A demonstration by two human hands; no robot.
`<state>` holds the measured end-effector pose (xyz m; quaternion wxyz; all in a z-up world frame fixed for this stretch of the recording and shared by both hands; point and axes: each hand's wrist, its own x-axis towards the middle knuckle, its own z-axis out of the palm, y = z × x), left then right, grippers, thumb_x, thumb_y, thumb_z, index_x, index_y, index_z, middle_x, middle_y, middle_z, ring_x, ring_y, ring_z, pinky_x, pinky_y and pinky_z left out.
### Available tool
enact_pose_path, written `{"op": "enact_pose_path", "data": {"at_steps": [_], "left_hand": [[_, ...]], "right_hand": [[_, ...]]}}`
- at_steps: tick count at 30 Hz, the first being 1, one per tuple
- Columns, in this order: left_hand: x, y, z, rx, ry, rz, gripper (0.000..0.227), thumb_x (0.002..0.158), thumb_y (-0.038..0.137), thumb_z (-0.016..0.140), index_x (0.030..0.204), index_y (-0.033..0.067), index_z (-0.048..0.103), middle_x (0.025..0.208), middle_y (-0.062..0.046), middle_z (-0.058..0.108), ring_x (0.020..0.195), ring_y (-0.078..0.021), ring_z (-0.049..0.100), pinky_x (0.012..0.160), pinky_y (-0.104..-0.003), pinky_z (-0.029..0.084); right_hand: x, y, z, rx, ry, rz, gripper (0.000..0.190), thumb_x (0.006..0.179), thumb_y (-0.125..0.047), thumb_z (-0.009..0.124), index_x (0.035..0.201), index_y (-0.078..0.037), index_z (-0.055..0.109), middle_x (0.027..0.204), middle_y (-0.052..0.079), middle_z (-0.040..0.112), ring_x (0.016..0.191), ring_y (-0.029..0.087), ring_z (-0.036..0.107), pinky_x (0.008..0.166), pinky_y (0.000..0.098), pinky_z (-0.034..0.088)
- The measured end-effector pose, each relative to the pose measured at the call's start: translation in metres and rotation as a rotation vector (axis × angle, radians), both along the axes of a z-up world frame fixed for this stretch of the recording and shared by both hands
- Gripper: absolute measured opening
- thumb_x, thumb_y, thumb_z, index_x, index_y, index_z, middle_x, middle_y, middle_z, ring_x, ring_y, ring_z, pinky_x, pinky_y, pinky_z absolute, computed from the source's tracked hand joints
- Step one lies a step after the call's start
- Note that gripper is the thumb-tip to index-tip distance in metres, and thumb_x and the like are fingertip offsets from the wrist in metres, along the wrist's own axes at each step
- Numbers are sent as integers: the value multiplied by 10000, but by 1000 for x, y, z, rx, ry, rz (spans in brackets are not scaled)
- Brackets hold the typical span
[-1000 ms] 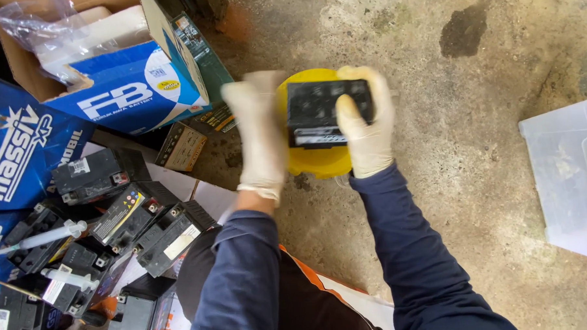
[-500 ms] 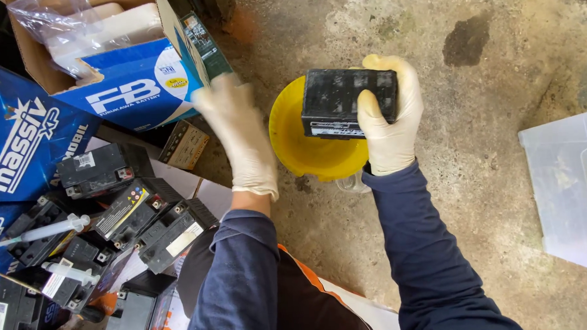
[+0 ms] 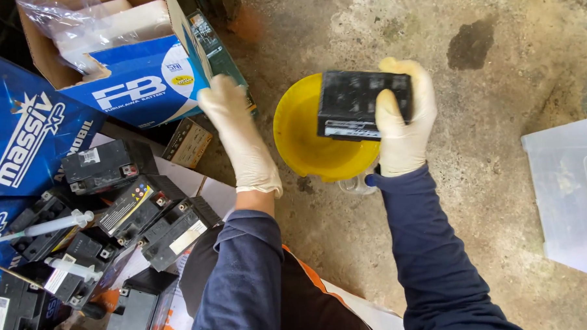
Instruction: Prying open a battery casing with a screwdriver and draining the liquid into a bucket.
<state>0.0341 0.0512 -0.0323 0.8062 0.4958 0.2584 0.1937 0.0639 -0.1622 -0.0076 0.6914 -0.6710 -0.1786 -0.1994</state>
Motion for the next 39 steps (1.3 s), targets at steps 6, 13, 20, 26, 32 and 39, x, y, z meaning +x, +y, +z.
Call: {"op": "enact_pose_path", "data": {"at_steps": [6,13,20,26,32,39], "left_hand": [[3,-26,11,-358,-410,-18,186,1132,317,352,1201,301,523,1181,42,535,1135,-62,466,1085,-334,334],[-29,-49,86,-117,129,-402,749,913,594,558,1500,137,473,1466,-103,485,1329,-228,480,1152,-353,398],[-23,-61,80,-45,201,-262,891,866,536,716,1612,220,346,1694,-230,247,1571,-348,202,1283,-440,201],[-31,-60,89,-256,271,-256,1179,756,588,762,1672,183,139,1706,-245,94,1590,-321,87,1267,-496,161],[-22,-58,33,-417,284,-118,747,709,325,938,1266,58,517,1063,-148,650,964,-244,688,729,-396,617],[-24,-44,73,-613,298,-111,682,689,358,914,1193,-9,636,1049,-182,702,918,-277,743,686,-373,639]], "right_hand": [[-11,11,9,-56,-7,-26,331,1025,-247,705,1264,-75,554,1226,136,629,1148,272,676,1077,408,518],[-14,26,-16,-52,61,-5,382,1019,-311,702,1289,-76,569,1271,112,647,1226,175,578,1123,390,449],[-27,40,-5,-112,-2,-188,486,995,-424,714,1281,-65,554,1250,130,651,1158,192,646,1081,362,491],[-36,74,-10,-149,-88,-370,396,983,-237,730,1260,-33,533,1210,132,637,1150,256,644,1103,427,471],[-46,67,-26,-398,-211,-418,566,798,-440,844,1202,-74,691,1116,120,658,1023,305,668,968,386,508],[-36,62,-43,-588,-541,-228,585,746,-500,867,1183,-135,733,1209,89,690,1108,314,682,925,461,512]]}}
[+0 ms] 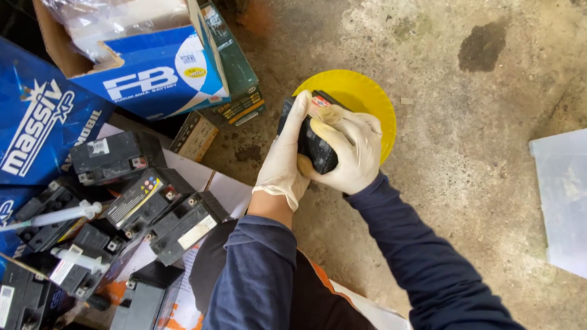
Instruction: Prying open a battery casing with a screwdriver and draining the liquid into a bucket.
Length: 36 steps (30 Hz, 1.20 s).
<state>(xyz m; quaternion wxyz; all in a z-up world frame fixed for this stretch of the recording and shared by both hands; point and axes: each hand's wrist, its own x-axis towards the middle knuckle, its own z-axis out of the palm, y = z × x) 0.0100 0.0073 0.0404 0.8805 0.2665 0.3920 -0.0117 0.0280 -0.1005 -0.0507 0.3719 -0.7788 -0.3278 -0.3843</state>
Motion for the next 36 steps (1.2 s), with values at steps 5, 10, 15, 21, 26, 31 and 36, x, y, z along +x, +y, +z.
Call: {"op": "enact_pose_path", "data": {"at_steps": [5,10,15,21,26,31,36], "left_hand": [[-7,5,-19,137,133,-38,662,589,348,961,1038,-43,671,960,-220,694,883,-333,729,695,-480,634],[6,3,-34,296,139,-32,566,567,296,959,962,13,671,844,-168,675,796,-294,728,611,-443,632],[3,2,-15,411,116,0,579,546,299,970,948,39,643,819,-130,637,779,-254,711,596,-406,623],[-1,-12,-12,360,90,-30,602,606,312,937,1023,16,618,876,-121,603,829,-253,667,653,-399,606],[-5,-11,-12,397,123,7,565,634,293,931,1000,9,608,858,-125,569,826,-242,661,657,-389,596],[0,-9,-28,468,117,68,554,591,292,954,957,46,619,828,-111,579,815,-214,666,666,-373,590],[-1,-22,-21,400,86,5,468,616,235,918,926,21,639,805,-107,585,781,-223,667,637,-359,585]], "right_hand": [[4,-6,-1,-198,-129,135,537,798,-501,810,1231,-192,742,1308,69,653,1196,327,659,899,510,536],[-2,-22,4,-76,-31,229,663,838,-545,740,1336,-119,639,1342,139,619,1252,407,607,982,570,497],[-17,-38,35,453,151,-174,543,1098,-515,373,1393,-75,496,1389,153,566,1360,337,501,1168,522,359],[-5,8,35,1076,371,-353,517,1105,-573,345,1416,-193,506,1402,87,494,1344,273,452,1194,560,237],[7,8,-9,1233,487,-180,563,1154,-574,316,1556,-199,435,1628,58,424,1537,218,343,1291,469,120],[-7,-39,47,1144,348,-306,694,1123,-644,350,1602,-141,356,1680,211,331,1603,353,275,1340,586,59],[29,9,17,1483,260,-219,460,1126,-469,446,1389,-121,591,1505,146,539,1500,251,410,1330,499,102]]}}
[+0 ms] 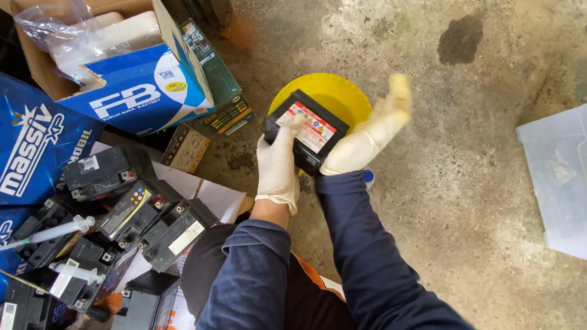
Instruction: Prying open a battery casing with a screwdriver and draining the liquid into a bucket.
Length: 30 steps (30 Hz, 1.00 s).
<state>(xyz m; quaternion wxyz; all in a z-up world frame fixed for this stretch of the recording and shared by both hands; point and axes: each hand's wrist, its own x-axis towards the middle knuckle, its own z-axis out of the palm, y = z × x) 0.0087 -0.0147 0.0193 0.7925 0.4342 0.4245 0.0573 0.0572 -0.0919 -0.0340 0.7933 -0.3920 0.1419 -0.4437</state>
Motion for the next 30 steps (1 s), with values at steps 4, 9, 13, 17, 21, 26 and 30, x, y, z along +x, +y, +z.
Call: {"op": "enact_pose_path", "data": {"at_steps": [4,9,13,17,21,26,30], "left_hand": [[-2,7,-2,-101,-10,122,545,620,229,940,995,-2,619,825,-148,615,773,-262,693,635,-395,607],[4,15,-11,-193,-60,212,620,665,216,922,1118,-44,588,916,-174,621,817,-285,698,673,-410,628],[3,7,-14,-125,-16,73,713,634,286,926,1170,-17,566,948,-166,627,880,-288,705,709,-444,642],[-3,6,-2,-108,31,162,695,611,286,946,1127,0,579,927,-184,619,868,-303,699,676,-468,629],[6,21,-25,-29,35,165,698,591,293,963,1103,11,582,912,-157,608,865,-267,681,692,-425,618],[7,22,-11,-27,30,254,682,596,296,951,1095,-1,594,918,-167,606,865,-275,677,696,-422,620],[-2,18,-17,342,87,154,958,507,406,1007,1316,134,572,1079,-99,608,1009,-175,661,863,-337,577]], "right_hand": [[-5,-10,29,-174,87,10,571,1145,-528,403,1496,-89,505,1571,236,460,1535,389,346,1314,602,83],[-1,-39,6,-234,63,2,592,1142,-588,363,1509,-140,491,1571,205,475,1530,347,388,1305,618,105],[-9,-3,7,-197,111,-36,501,1165,-486,376,1502,-137,502,1518,187,541,1471,306,464,1287,551,167],[2,-5,-29,-203,129,11,401,1204,-338,414,1565,-162,427,1564,133,540,1473,247,502,1292,493,226],[-36,-29,11,-360,151,42,359,1181,-409,399,1480,-236,497,1511,101,555,1451,258,494,1271,537,252],[-89,-45,-4,-668,303,164,300,1158,-232,368,1452,-189,410,1491,89,480,1471,255,384,1226,566,257],[-111,-42,-33,-610,307,198,316,1099,-23,379,1381,-154,441,1418,107,497,1428,266,394,1202,566,254]]}}
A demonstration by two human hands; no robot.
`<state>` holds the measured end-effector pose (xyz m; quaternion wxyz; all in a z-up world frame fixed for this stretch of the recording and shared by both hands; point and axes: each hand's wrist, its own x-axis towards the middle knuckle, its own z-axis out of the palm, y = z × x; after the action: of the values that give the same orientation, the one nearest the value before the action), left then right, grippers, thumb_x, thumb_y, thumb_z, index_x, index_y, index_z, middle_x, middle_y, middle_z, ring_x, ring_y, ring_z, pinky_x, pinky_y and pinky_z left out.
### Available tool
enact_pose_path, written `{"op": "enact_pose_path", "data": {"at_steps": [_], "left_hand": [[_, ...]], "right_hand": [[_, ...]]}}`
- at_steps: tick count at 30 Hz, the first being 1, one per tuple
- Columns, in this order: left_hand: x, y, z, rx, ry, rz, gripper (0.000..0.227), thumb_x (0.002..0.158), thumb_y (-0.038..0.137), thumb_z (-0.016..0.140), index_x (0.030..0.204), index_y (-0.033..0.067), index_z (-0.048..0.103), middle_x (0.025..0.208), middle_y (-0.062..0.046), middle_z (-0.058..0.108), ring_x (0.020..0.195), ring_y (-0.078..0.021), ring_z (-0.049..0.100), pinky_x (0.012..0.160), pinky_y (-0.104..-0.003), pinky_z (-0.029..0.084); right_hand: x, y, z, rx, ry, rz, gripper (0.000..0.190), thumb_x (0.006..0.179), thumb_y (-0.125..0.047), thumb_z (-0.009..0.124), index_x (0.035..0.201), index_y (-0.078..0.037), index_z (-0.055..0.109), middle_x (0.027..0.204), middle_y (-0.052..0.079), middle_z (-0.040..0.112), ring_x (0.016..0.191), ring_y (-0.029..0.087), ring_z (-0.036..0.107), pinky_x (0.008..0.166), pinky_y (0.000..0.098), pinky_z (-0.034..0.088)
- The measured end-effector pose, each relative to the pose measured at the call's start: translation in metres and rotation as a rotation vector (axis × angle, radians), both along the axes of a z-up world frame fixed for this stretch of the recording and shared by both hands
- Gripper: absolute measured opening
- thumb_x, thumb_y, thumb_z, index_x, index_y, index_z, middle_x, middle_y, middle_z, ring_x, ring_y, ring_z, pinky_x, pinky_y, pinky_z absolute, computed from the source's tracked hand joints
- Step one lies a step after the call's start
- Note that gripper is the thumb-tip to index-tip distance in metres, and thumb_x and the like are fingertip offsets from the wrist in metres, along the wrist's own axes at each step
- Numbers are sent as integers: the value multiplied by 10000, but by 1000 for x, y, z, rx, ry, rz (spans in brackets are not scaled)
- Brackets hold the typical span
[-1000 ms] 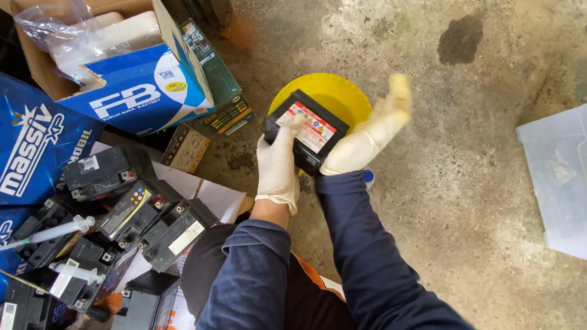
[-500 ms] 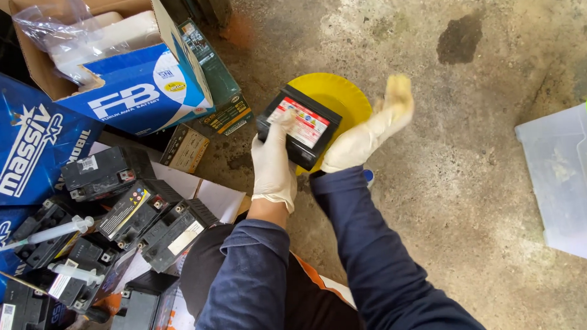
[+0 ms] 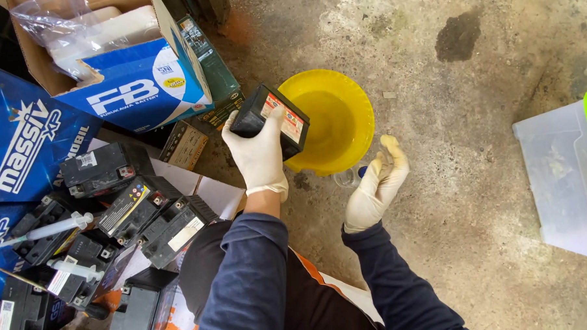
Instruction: Prying open a battery casing with a screwdriver and draining the liquid into a bucket.
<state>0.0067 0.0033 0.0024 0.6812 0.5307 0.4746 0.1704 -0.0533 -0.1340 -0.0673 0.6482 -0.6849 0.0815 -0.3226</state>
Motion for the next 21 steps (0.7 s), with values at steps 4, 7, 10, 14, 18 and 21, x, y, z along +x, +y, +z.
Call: {"op": "enact_pose_path", "data": {"at_steps": [4,7,10,14,18,21], "left_hand": [[5,0,-20,35,7,-53,880,548,375,998,1273,111,574,1060,-92,614,1020,-180,648,880,-331,553],[-1,-8,-9,85,36,-84,944,552,380,985,1352,141,544,1095,-80,616,1055,-166,651,915,-313,532],[-2,-3,-1,126,82,-165,920,577,380,964,1364,158,543,1114,-91,642,1071,-187,673,926,-316,539],[-3,-3,-5,88,89,-165,879,595,360,949,1354,171,548,1028,-54,644,964,-142,680,847,-305,551],[0,-1,-2,92,15,-171,868,568,316,990,1306,112,581,954,-41,609,903,-133,655,796,-293,542],[5,4,4,-59,-17,-42,608,608,336,957,1053,85,628,864,-66,598,836,-156,623,748,-317,533]], "right_hand": [[-6,-1,-3,-20,24,52,282,1117,-78,456,1396,-118,443,1422,65,496,1330,150,417,1165,363,324],[-6,-1,3,-34,10,55,272,1111,-66,462,1381,-96,462,1385,78,517,1294,157,448,1141,342,348],[-7,0,13,-105,16,63,257,1106,-63,471,1357,-87,524,1359,84,541,1298,175,475,1124,351,376],[-7,-6,-7,-137,26,141,341,1074,2,515,1399,-71,586,1477,118,487,1449,242,420,1217,412,318],[-8,1,6,-89,25,203,370,1080,11,520,1434,-69,589,1511,113,470,1486,228,374,1236,438,291],[-5,6,0,-85,86,234,446,1053,55,534,1478,-76,562,1573,118,411,1517,248,316,1252,470,272]]}}
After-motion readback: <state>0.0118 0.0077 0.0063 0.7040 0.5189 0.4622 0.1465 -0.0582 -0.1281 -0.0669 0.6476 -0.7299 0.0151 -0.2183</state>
